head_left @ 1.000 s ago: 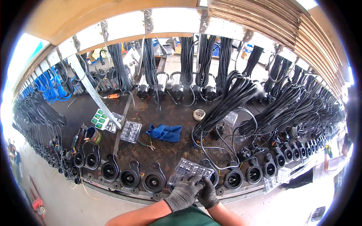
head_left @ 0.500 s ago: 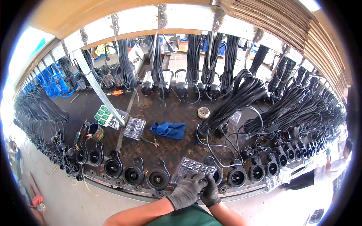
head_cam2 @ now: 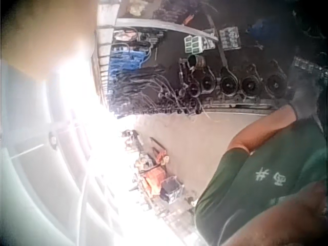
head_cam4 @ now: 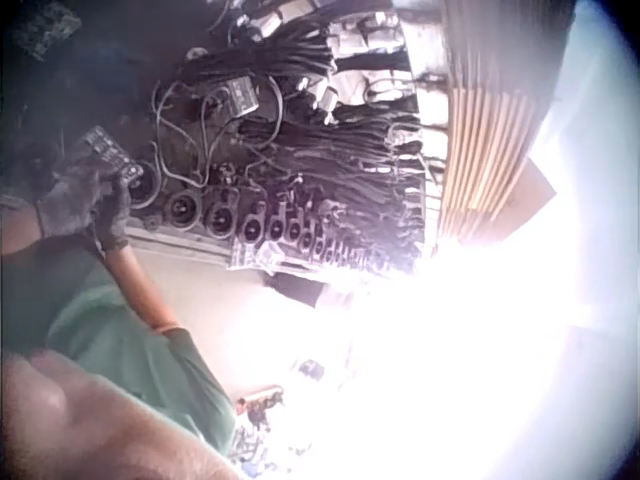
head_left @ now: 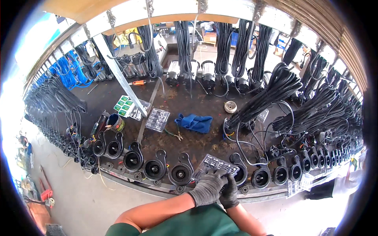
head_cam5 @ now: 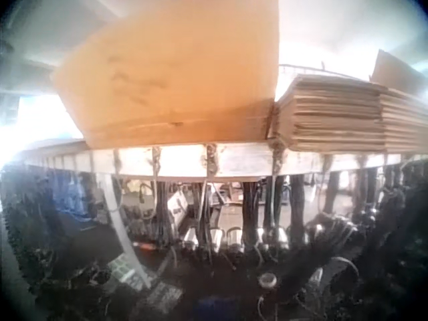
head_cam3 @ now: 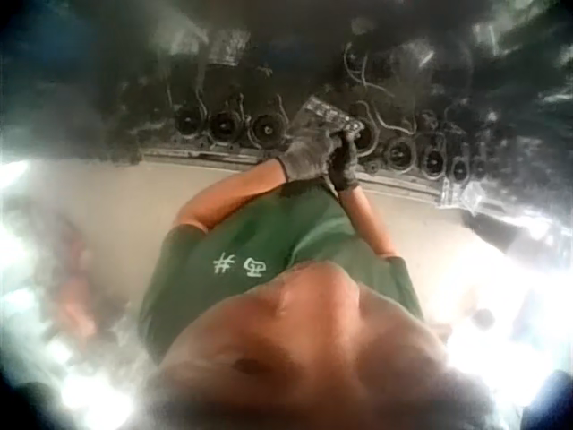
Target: The person walks along an assembly line, removes mechanical seal components from plastic packaging, and installs them one by one into pump housings by hand.
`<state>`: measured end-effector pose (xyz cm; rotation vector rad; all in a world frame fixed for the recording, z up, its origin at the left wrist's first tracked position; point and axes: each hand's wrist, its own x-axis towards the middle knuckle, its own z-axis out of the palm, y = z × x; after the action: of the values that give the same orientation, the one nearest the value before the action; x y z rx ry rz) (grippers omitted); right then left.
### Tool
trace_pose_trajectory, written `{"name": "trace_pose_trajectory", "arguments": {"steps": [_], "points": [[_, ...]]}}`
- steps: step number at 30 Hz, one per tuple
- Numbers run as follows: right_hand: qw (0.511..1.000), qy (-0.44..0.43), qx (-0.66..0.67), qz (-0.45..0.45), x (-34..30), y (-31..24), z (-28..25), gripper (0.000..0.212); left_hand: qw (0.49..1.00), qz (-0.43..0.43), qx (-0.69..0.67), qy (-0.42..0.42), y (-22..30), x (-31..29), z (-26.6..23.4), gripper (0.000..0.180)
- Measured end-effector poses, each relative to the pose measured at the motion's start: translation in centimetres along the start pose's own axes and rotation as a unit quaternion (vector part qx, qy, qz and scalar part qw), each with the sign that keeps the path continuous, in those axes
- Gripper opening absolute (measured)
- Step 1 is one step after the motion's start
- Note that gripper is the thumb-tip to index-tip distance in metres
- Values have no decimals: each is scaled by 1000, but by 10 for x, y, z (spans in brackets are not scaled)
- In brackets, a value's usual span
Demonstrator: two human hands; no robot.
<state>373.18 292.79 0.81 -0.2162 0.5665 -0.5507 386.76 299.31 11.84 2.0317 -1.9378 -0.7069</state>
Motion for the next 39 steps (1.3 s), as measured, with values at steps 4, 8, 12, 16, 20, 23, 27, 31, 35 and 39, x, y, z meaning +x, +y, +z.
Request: {"name": "trace_pose_trajectory", "arguments": {"steps": [4,8,12,16,20,23,27,31,35,39], "points": [[999,-22,25,23,0,3,0,49,1000,-5,-7,-18,2,-3,-6,56],[999,-30,36,12,-1,8,-4,49,1000,9,-15,11,0,-9,-3,55],[998,-32,43,20,-2,8,-3,56,999,30,-34,28,1,-10,-8,53],[998,-62,13,-1,-5,3,23,61,993,75,-33,85,-4,-7,-1,41],[998,-55,-9,-5,-12,-1,29,60,986,72,-52,143,0,-8,4,35],[989,-29,-122,-75,-19,-5,45,58,986,79,-49,141,-2,-9,4,33],[987,-23,-127,-99,-6,8,1,52,979,77,-105,159,-2,-9,12,32],[994,-19,-61,-83,-15,8,23,57,973,65,-106,196,0,-12,13,34],[994,10,-38,-103,-16,7,11,55,974,86,-119,174,-1,-12,9,38],[646,-59,-648,-399,-21,-2,11,57,975,97,-98,174,1,-14,8,33]]}}
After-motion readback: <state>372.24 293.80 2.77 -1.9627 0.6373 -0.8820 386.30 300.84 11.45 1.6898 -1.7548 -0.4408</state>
